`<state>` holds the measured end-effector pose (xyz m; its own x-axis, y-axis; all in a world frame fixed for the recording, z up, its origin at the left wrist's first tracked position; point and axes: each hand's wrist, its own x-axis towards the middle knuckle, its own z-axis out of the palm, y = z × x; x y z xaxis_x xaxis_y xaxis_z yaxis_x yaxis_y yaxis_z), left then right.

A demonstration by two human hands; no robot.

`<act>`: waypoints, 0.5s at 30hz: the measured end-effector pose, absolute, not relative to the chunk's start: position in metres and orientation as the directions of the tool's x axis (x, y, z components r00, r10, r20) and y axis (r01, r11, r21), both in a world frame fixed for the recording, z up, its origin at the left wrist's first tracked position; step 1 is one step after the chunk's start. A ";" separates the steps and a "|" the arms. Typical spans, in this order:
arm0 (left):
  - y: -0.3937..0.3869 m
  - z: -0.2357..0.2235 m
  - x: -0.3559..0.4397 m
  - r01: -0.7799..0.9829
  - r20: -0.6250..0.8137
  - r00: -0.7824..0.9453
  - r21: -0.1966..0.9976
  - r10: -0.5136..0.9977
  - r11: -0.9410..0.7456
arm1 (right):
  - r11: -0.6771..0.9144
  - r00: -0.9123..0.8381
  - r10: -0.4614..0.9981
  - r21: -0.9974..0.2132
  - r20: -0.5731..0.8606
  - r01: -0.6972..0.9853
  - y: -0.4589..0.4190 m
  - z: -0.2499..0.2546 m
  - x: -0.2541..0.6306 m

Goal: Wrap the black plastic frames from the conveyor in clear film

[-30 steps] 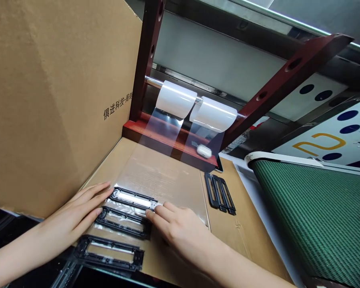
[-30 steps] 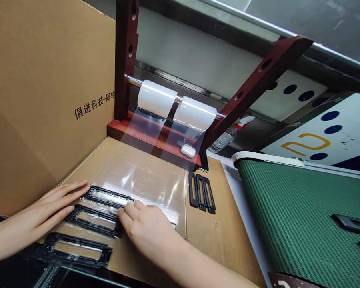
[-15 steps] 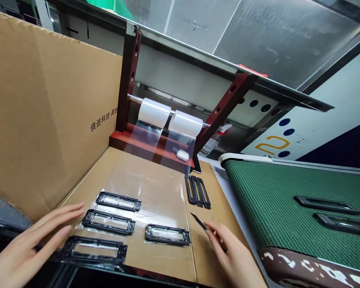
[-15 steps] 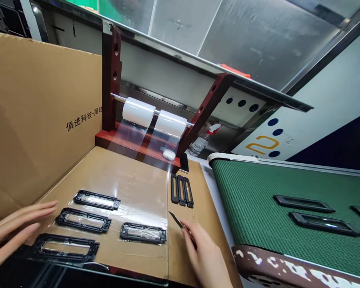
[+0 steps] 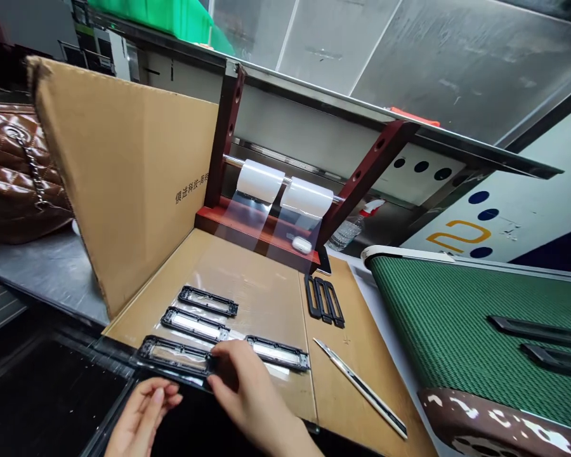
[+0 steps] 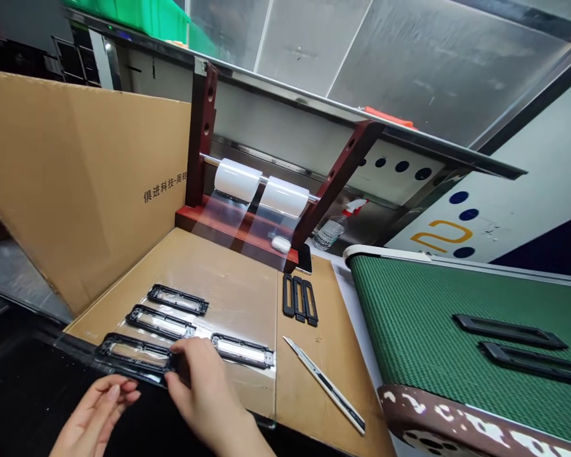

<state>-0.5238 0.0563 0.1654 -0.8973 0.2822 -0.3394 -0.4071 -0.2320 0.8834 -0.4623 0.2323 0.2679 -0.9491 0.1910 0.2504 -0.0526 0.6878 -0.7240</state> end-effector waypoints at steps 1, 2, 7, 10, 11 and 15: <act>0.059 0.166 -0.524 -0.406 -0.342 -0.902 0.880 0.265 -0.245 | 0.654 -0.957 0.207 -0.756 0.205 -0.020 0.234 0.269 -0.463; 0.061 0.167 -0.525 -0.416 -0.356 -0.901 0.870 0.247 -0.264 | 0.613 -0.965 0.217 -0.790 0.150 0.015 0.236 0.270 -0.462; 0.061 0.173 -0.531 -0.472 -0.447 -0.881 0.796 0.157 -0.379 | 0.445 -0.973 0.224 -0.882 -0.056 0.153 0.233 0.280 -0.447; 0.061 0.179 -0.527 -0.477 -0.483 -0.868 0.749 0.113 -0.461 | 0.442 -0.955 0.268 -0.865 -0.124 0.237 0.222 0.274 -0.436; 0.060 0.181 -0.524 -0.473 -0.489 -0.866 0.736 0.103 -0.484 | 0.445 -0.949 0.286 -0.859 -0.131 0.253 0.217 0.270 -0.432; 0.054 0.183 -0.514 -0.458 -0.496 -0.864 0.709 0.082 -0.537 | 0.458 -0.936 0.348 -0.863 -0.047 0.213 0.198 0.244 -0.416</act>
